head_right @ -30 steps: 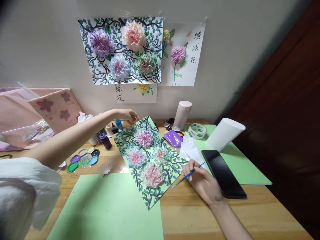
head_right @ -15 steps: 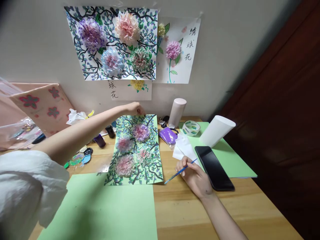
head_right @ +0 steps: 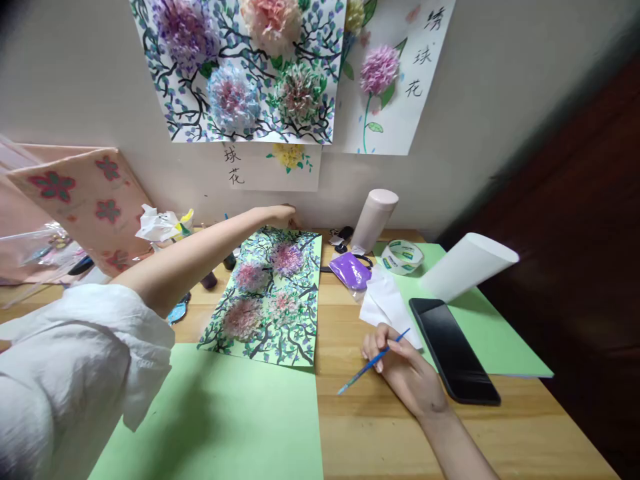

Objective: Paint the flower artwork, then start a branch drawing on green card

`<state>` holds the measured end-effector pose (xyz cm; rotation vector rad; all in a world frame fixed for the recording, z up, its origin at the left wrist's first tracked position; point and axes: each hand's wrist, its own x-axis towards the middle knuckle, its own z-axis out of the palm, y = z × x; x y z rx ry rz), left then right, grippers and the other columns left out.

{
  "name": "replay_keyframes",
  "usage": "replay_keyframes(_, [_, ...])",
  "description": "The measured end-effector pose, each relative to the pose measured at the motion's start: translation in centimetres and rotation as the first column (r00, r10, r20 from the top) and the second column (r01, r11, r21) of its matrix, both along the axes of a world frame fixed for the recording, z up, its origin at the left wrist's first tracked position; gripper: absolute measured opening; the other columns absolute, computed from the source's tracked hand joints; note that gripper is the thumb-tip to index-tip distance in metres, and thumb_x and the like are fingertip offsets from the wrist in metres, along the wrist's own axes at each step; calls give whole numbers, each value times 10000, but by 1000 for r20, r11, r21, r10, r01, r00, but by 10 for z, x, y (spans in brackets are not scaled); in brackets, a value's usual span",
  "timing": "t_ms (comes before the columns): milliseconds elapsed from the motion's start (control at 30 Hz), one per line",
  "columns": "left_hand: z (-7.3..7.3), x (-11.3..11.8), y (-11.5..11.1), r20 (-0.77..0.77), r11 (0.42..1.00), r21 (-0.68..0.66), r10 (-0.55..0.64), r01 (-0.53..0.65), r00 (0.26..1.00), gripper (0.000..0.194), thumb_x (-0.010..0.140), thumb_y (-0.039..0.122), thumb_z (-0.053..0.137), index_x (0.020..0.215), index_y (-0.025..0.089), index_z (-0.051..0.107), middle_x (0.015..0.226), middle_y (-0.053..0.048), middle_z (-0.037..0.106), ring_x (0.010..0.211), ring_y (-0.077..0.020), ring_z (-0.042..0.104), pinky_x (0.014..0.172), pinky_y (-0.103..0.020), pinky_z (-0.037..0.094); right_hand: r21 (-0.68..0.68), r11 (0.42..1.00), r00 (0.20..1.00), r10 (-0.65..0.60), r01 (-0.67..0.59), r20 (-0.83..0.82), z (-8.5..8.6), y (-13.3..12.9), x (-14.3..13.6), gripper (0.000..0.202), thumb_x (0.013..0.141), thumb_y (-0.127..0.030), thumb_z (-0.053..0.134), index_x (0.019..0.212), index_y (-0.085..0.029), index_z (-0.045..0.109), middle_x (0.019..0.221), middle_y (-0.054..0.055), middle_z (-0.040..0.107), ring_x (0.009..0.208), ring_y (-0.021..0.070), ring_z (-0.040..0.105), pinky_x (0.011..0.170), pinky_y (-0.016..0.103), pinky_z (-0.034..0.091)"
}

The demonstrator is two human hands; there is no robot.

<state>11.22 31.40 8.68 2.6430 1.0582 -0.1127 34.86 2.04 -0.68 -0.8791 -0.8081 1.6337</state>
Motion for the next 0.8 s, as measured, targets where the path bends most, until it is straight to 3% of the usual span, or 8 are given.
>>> replay_keyframes(133, [18, -11, -47, 103, 987, 155, 31, -47, 994, 336, 742, -18, 485, 1018, 103, 634, 1030, -89, 656, 984, -199, 575, 822, -264, 416, -5, 1000, 1000, 7, -7, 0, -4, -1, 1, 156, 766, -336, 510, 664, -218, 521, 499, -4, 376, 551, 158, 361, 571, 317, 368])
replay_keyframes(200, [25, -26, -96, 154, 972, 222, 43, -77, 987, 427, 750, -46, 391, 1083, 125, 596, 1140, -99, 604, 1001, -181, 554, 816, -273, 414, -6, 1000, 1000, -23, 23, -12, -6, -1, 1, 133, 764, -315, 510, 668, -224, 521, 494, -12, 358, 534, 150, 354, 548, 306, 379])
replay_keyframes(267, [22, -45, -159, 197, 942, 334, -50, -19, 979, 369, 760, -26, 373, 987, 143, 610, 1018, -79, 630, 901, -168, 563, 717, -265, 429, 14, 996, 996, -85, 85, 1, -4, 2, -3, 120, 760, -306, 525, 668, -228, 525, 530, -10, 380, 543, 144, 379, 548, 299, 403])
replay_keyframes(367, [-5, -76, -253, 128, 841, 441, -405, 314, 905, 172, 797, 92, 451, 690, 157, 569, 701, -35, 580, 654, -151, 509, 530, -271, 388, 127, 978, 978, -179, 165, 106, 12, 9, -22, 105, 756, -328, 560, 715, -232, 567, 670, 12, 477, 636, 152, 477, 591, 294, 445])
replay_keyframes(467, [-48, -97, -313, 128, 782, 464, -524, 416, 842, 152, 790, 151, 509, 639, 160, 518, 635, -13, 520, 575, -136, 461, 428, -275, 310, 334, 942, 937, -156, 45, 314, 42, 13, -65, 119, 805, -331, 537, 824, -233, 601, 807, 32, 556, 760, 176, 548, 722, 320, 466])
replay_keyframes(567, [-82, -105, -330, 128, 838, 395, -457, 377, 880, 78, 714, 198, 568, 662, 169, 517, 625, 0, 521, 545, -136, 455, 394, -281, 258, 489, 831, 797, -99, -263, 596, 77, 14, -129, 140, 873, -284, 464, 891, -232, 594, 893, 44, 591, 876, 189, 553, 793, 325, 440])
replay_keyframes(667, [-96, -108, -324, 156, 883, 317, -409, 346, 899, 60, 657, 192, 583, 681, 175, 531, 628, 6, 548, 560, -139, 469, 395, -286, 246, 451, 697, 603, -34, -557, 797, 98, 14, -196, 158, 895, -238, 426, 960, -236, 570, 945, 32, 597, 902, 172, 543, 807, 318, 413])
replay_keyframes(800, [-97, -115, -316, 231, 921, 251, -355, 297, 906, 38, 653, 169, 552, 644, 179, 517, 631, 14, 576, 586, -137, 487, 424, -281, 271, 471, 613, 506, -130, -635, 852, 97, 22, -258, 164, 889, -192, 399, 916, -206, 560, 898, 35, 588, 854, 164, 531, 772, 304, 397])
